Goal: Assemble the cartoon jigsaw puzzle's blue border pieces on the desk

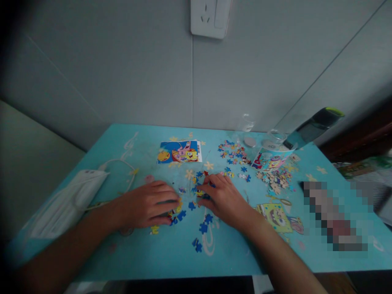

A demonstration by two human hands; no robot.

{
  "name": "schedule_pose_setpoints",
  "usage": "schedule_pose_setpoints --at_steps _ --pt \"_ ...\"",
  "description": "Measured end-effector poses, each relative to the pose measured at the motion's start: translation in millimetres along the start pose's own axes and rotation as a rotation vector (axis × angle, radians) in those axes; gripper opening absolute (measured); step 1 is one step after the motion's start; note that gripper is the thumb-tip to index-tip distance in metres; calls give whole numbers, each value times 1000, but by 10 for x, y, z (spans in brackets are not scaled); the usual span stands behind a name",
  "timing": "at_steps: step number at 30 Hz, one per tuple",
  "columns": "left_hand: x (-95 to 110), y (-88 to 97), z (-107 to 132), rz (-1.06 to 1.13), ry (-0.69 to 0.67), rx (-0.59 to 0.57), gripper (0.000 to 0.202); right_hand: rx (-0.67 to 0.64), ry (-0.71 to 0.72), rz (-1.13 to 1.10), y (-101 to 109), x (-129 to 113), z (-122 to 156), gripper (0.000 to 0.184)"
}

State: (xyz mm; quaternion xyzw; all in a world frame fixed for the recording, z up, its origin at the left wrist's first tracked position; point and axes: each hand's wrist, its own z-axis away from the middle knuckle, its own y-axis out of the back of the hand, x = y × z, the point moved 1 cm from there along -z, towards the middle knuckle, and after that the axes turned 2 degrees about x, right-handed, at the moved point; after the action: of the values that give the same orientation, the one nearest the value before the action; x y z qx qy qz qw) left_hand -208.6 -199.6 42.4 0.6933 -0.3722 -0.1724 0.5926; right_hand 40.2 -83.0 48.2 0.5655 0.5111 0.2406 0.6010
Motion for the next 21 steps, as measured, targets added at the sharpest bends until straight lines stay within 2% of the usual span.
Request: schedule_pose_setpoints --at_steps 3,6,10,14,17,21 --pt "17 11 -15 -68 -6 53 17 49 -17 -18 5 73 -14 24" --pt "10 6 20 -142 17 124 28 126 -44 -83 21 139 -22 29" --pt "-8 -59 102 -198 51 163 33 250 -127 -109 22 182 -37 20" --pt "6 -113 128 -203 106 250 36 266 -161 -129 -17 183 -35 15" --pt "11 -97 130 -208 97 277 37 279 -134 -153 -61 182 -16 20" --pt "-13 -20 144 -224 14 305 34 268 -101 -130 -142 183 -4 33"
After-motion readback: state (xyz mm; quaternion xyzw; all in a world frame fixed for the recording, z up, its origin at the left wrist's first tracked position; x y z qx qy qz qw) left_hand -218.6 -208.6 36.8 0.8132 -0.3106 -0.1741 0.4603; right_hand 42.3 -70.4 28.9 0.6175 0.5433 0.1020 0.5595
